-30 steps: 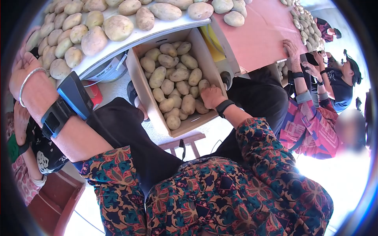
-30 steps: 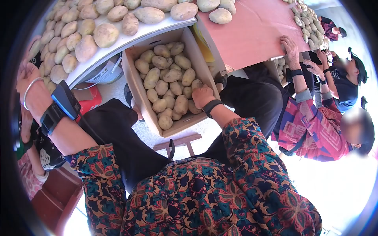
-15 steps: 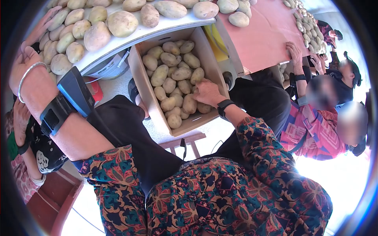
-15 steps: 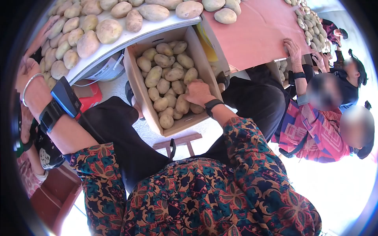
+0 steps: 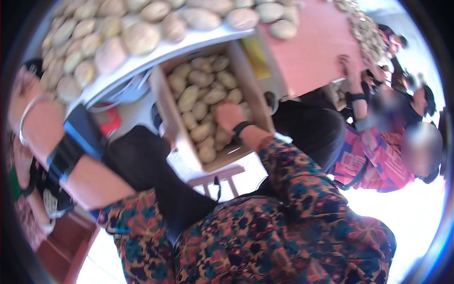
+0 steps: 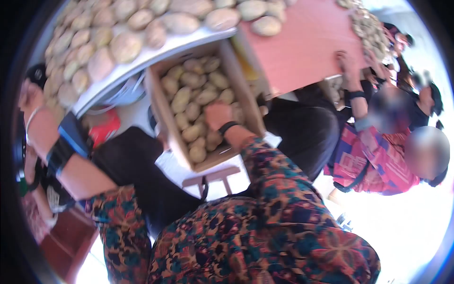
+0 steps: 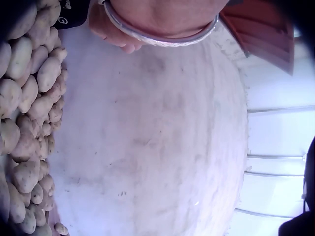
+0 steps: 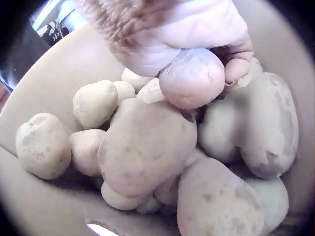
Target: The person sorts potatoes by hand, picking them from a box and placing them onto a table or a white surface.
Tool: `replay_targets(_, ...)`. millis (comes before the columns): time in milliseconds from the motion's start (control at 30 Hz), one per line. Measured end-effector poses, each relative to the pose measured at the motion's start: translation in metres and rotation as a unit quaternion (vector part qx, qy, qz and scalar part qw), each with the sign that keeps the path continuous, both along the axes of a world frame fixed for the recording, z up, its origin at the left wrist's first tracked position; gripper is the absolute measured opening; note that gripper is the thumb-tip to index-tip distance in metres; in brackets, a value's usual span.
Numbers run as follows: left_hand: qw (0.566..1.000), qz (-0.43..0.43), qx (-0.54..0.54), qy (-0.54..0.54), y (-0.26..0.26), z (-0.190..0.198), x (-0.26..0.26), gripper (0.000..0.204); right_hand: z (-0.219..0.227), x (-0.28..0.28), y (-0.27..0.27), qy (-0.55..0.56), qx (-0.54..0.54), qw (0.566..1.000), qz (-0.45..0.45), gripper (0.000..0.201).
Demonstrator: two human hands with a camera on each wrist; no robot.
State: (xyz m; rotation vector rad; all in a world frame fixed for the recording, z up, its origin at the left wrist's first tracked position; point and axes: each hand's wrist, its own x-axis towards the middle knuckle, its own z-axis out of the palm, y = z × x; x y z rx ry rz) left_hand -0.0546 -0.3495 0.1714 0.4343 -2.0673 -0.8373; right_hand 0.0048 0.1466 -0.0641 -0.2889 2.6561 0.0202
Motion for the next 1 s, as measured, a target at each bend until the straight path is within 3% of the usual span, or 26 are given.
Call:
replay_targets(67, 0.975, -0.019, 0.194, 0.106, -0.002, -0.003, -0.001, 0.039, -0.003, 0.002, -0.015, 0.005, 0.049, 0.999, -0.003, 0.021)
replay_targets(133, 0.899, -0.059, 0.379, 0.21, -0.003, -0.004, -0.005, 0.038, -0.06, 0.006, -0.026, 0.123, 0.075, 0.987, -0.076, 0.019)
replay_targets(200, 0.805, -0.092, 0.52, 0.271, -0.003, 0.0, -0.008, 0.039, -0.038, 0.004, -0.04, 0.091, 0.055, 0.985, -0.135, 0.019)
replay_targets(300, 0.793, -0.071, 0.535, 0.281, 0.026, 0.014, -0.01, 0.036, -0.034, 0.003, -0.045, 0.135, 0.085, 0.978, -0.136, 0.019)
replay_targets(400, 0.791, -0.051, 0.538, 0.286, 0.038, 0.022, -0.01, 0.035, -0.032, 0.006, -0.039, 0.084, 0.112, 0.982, -0.131, 0.021)
replay_targets(467, 0.792, -0.178, 0.513, 0.278, -0.015, -0.015, -0.009, 0.033, -0.03, 0.001, -0.03, 0.105, 0.029, 0.986, -0.123, 0.025)
replay_targets(500, 0.778, -0.211, 0.516, 0.292, -0.029, -0.03, -0.006, 0.033, -0.016, -0.007, -0.022, -0.018, -0.006, 0.995, -0.099, 0.023)
replay_targets(533, 0.789, -0.194, 0.501, 0.299, -0.021, -0.028, -0.005, 0.032, 0.011, -0.012, -0.013, -0.141, -0.034, 0.987, -0.068, 0.021)
replay_targets(667, 0.752, -0.095, 0.535, 0.372, 0.048, 0.013, 0.003, 0.03, 0.031, -0.009, -0.004, -0.065, -0.137, 0.972, -0.182, 0.028)
replay_targets(700, 0.745, -0.085, 0.543, 0.377, 0.06, 0.023, 0.005, 0.031, 0.032, -0.016, 0.002, -0.063, -0.137, 0.974, -0.171, 0.028)
replay_targets(767, 0.741, -0.076, 0.551, 0.376, 0.071, 0.032, 0.005, 0.031, 0.035, -0.029, 0.012, -0.215, -0.178, 0.955, -0.102, 0.044)
replay_targets(800, 0.741, -0.072, 0.55, 0.379, 0.074, 0.034, 0.004, 0.031, 0.045, -0.028, 0.017, -0.217, -0.176, 0.955, -0.097, 0.044)
replay_targets(867, 0.755, -0.11, 0.543, 0.351, 0.079, 0.038, 0.005, 0.03, 0.113, -0.022, 0.006, -0.263, -0.352, 0.881, -0.178, 0.055)
replay_targets(933, 0.763, -0.105, 0.538, 0.343, 0.086, 0.041, 0.003, 0.029, 0.107, -0.025, 0.012, -0.282, -0.35, 0.873, -0.186, 0.049)
replay_targets(1000, 0.76, -0.13, 0.55, 0.319, 0.09, 0.042, 0.001, 0.027, 0.135, -0.034, 0.006, -0.307, -0.465, 0.816, -0.154, 0.04)
